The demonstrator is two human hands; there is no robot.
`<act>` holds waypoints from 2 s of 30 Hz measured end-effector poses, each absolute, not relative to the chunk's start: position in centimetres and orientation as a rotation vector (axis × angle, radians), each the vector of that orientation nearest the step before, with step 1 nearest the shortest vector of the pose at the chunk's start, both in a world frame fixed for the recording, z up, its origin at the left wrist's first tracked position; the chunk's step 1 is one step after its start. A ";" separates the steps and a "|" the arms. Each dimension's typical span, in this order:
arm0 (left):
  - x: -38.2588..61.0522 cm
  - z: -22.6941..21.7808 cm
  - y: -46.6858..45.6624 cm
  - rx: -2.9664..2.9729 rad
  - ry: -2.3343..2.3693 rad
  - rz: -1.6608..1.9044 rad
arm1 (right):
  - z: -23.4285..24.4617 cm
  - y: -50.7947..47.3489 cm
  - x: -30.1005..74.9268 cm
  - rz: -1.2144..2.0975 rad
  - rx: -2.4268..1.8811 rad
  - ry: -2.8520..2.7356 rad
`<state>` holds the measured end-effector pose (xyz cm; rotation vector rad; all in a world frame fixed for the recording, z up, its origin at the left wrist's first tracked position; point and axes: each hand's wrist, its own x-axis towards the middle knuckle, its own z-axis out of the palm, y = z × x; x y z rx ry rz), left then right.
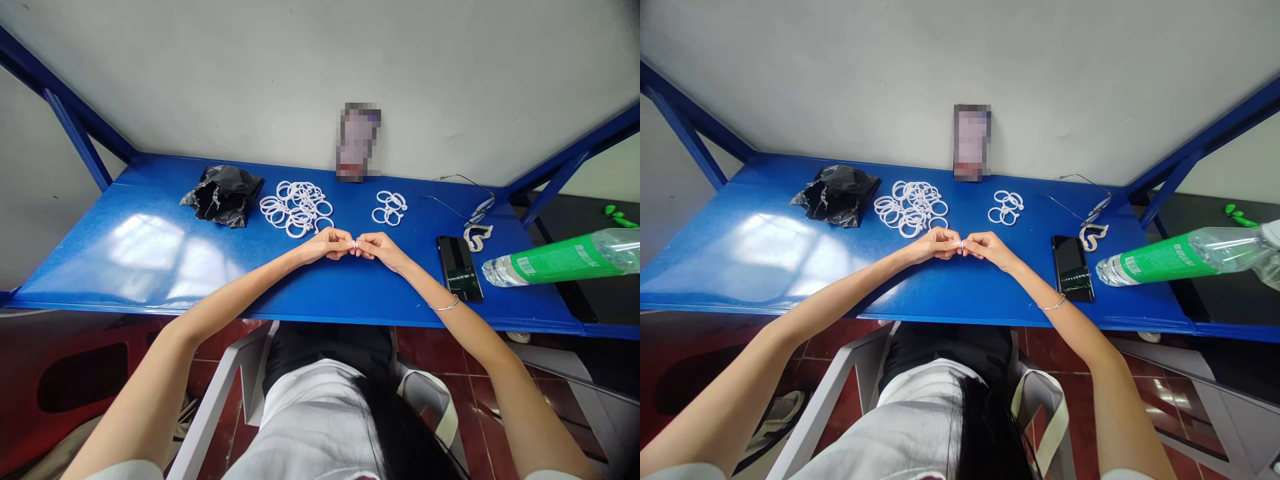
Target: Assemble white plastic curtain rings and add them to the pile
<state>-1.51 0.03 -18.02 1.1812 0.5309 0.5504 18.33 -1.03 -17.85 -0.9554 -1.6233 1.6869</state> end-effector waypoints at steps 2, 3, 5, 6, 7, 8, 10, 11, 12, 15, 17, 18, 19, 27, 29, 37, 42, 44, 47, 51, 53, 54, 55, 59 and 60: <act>-1.5 -18.0 0.0 1.185 0.538 0.549 | -17.9 -1.0 18.3 1.685 -0.966 -1.627; -1.5 -18.0 0.0 1.188 0.539 0.549 | -17.9 -1.0 18.4 1.683 -0.969 -1.630; -1.5 -17.9 0.1 1.194 0.540 0.554 | -18.0 -1.0 18.4 1.678 -0.971 -1.635; -1.5 -17.9 0.1 1.196 0.542 0.559 | -18.0 -1.0 18.4 1.674 -0.972 -1.638; -1.5 -17.9 0.1 1.197 0.545 0.562 | -18.0 -1.0 18.4 1.670 -0.975 -1.640; -1.5 -17.8 0.1 1.198 0.547 0.567 | -18.1 -0.9 18.4 1.666 -0.977 -1.641; -1.5 -17.8 0.1 1.199 0.552 0.572 | -18.1 -0.9 18.4 1.662 -0.980 -1.638; -1.4 -17.8 0.0 1.200 0.554 0.575 | -18.2 -0.9 18.4 1.662 -0.979 -1.634; -1.4 -17.7 0.0 1.201 0.555 0.578 | -18.2 -0.9 18.4 1.663 -0.975 -1.629; -1.4 -17.7 0.0 1.202 0.548 0.588 | -18.2 -0.9 18.3 1.669 -0.954 -1.620; -1.4 -17.7 0.0 1.201 0.545 0.589 | -18.1 -0.9 18.3 1.668 -0.946 -1.622; -1.3 -17.7 0.0 1.201 0.546 0.588 | -18.1 -0.9 18.3 1.668 -0.947 -1.622; -1.3 -17.7 0.0 1.201 0.549 0.588 | -18.0 -0.9 18.3 1.668 -0.949 -1.620; -1.3 -17.8 0.0 1.218 0.551 0.608 | -18.0 -0.9 18.3 1.676 -0.935 -1.607; -1.3 -17.9 0.0 1.209 0.554 0.606 | -18.1 -0.9 18.3 1.679 -0.937 -1.609; -1.4 -18.2 0.1 1.234 0.587 0.609 | -18.2 -0.9 18.4 1.665 -0.954 -1.620; -1.4 -18.4 0.1 1.264 0.588 0.632 | -18.2 -0.9 18.3 1.651 -0.959 -1.604; -1.4 -18.5 0.2 1.268 0.584 0.639 | -18.2 -0.9 18.3 1.647 -0.957 -1.604; -1.4 -18.6 0.2 1.274 0.582 0.643 | -18.1 -0.9 18.3 1.636 -0.961 -1.614; -1.4 -18.7 0.2 1.302 0.603 0.665 | -18.0 -1.0 18.2 1.594 -0.981 -1.632; -1.4 -18.7 0.2 1.322 0.631 0.709 | -18.0 -1.0 18.2 1.553 -0.996 -1.631; -1.3 -18.6 0.2 1.330 0.645 0.733 | -18.1 -1.0 18.2 1.531 -1.001 -1.627; -1.3 -18.6 0.1 1.334 0.656 0.755 | -18.1 -1.0 18.2 1.509 -1.005 -1.621; -1.1 -18.1 0.0 1.345 0.694 0.810 | -18.0 -1.2 18.1 1.386 -1.032 -1.619; -1.1 -18.0 -0.1 1.351 0.709 0.830 | -18.0 -1.3 18.1 1.341 -1.042 -1.622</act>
